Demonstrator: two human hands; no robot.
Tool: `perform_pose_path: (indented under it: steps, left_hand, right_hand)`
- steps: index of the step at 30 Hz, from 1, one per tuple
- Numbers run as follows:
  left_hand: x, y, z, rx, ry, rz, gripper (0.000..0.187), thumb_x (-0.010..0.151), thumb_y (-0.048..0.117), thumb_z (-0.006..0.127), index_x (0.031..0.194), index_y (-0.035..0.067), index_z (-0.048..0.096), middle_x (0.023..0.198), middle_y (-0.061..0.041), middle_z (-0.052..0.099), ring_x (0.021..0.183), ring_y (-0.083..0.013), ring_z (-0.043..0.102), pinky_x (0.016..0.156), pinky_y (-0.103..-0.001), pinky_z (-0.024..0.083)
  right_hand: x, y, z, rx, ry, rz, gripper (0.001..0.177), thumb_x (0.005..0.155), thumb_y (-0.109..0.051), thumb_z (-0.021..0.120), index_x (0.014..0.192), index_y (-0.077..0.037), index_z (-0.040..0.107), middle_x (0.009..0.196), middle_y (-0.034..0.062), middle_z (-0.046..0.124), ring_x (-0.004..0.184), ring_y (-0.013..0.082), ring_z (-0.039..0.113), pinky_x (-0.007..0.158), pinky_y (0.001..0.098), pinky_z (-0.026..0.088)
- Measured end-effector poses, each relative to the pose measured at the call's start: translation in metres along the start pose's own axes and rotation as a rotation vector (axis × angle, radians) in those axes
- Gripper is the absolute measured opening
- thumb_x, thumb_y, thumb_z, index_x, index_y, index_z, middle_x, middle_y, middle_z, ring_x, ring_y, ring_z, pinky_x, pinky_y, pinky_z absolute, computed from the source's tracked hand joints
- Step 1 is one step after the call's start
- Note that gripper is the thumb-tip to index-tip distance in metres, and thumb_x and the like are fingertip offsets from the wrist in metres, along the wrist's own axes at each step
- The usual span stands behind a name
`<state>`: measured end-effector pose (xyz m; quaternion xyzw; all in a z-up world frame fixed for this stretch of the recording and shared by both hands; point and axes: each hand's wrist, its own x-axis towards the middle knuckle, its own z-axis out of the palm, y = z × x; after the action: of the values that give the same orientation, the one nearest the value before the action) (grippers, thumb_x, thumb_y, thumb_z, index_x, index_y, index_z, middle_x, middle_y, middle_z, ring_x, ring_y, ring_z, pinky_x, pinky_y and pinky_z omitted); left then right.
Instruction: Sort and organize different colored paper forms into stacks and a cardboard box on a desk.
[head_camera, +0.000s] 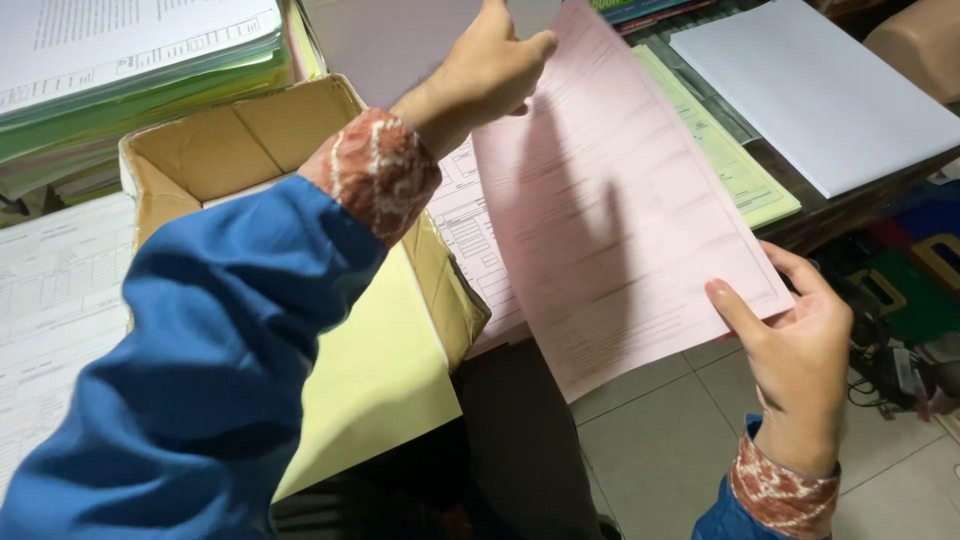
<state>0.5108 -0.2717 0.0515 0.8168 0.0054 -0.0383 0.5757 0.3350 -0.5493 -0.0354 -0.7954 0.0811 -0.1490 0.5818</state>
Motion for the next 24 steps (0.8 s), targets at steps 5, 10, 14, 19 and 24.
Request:
perform_pose_path:
  steps: [5, 10, 14, 19, 24]
  left_hand:
    - [-0.086, 0.004, 0.002, 0.809, -0.176, 0.313, 0.067, 0.101, 0.045, 0.058, 0.147, 0.001, 0.035, 0.139, -0.026, 0.051, 0.112, -0.0360, 0.064, 0.091, -0.052, 0.056]
    - [-0.146, -0.023, 0.040, 1.280, -0.345, 0.334, 0.082, 0.084, 0.077, 0.071, 0.122, 0.007, 0.051, 0.106, -0.012, 0.062, 0.085, -0.0264, 0.065, 0.058, -0.044, 0.061]
    - [-0.153, -0.051, 0.064, 1.650, -0.268, 0.424, 0.107, 0.064, 0.093, 0.077, 0.120, 0.006, 0.052, 0.094, -0.008, 0.059, 0.073, -0.0209, 0.062, 0.055, -0.036, 0.051]
    - [-0.138, -0.077, 0.071, 1.674, -0.362, 0.311, 0.079, 0.087, 0.055, 0.071, 0.131, -0.005, 0.046, 0.107, -0.021, 0.064, 0.072, -0.0224, 0.068, 0.054, -0.040, 0.055]
    - [-0.134, -0.094, 0.075, 1.608, -0.207, 0.284, 0.055, 0.077, 0.038, 0.078, 0.113, 0.002, 0.056, 0.091, -0.015, 0.069, 0.066, -0.0216, 0.067, 0.048, -0.038, 0.047]
  right_hand:
    - [0.021, -0.023, 0.036, -0.022, -0.185, 0.001, 0.053, 0.085, 0.001, 0.076, 0.136, 0.002, 0.061, 0.119, 0.0192, 0.073, 0.098, 0.0211, 0.073, 0.071, 0.0294, 0.061]
    - [0.023, -0.038, 0.071, 0.049, -0.252, 0.029, 0.055, 0.083, -0.002, 0.077, 0.136, -0.003, 0.063, 0.104, 0.0166, 0.076, 0.086, 0.0169, 0.073, 0.069, 0.0278, 0.061]
    - [0.022, -0.043, 0.088, 0.014, -0.249, -0.050, 0.055, 0.082, -0.003, 0.079, 0.135, 0.001, 0.065, 0.110, 0.0099, 0.075, 0.082, 0.0123, 0.068, 0.054, 0.0282, 0.063]
    - [0.018, -0.023, 0.071, -0.303, -0.090, -0.453, 0.056, 0.092, -0.011, 0.081, 0.139, 0.013, 0.062, 0.127, 0.0265, 0.068, 0.104, 0.0281, 0.065, 0.076, 0.0342, 0.055]
    - [0.015, -0.008, 0.051, -0.366, -0.157, -0.436, 0.058, 0.091, -0.013, 0.078, 0.142, 0.008, 0.062, 0.134, 0.0216, 0.066, 0.114, 0.0266, 0.062, 0.080, 0.0350, 0.054]
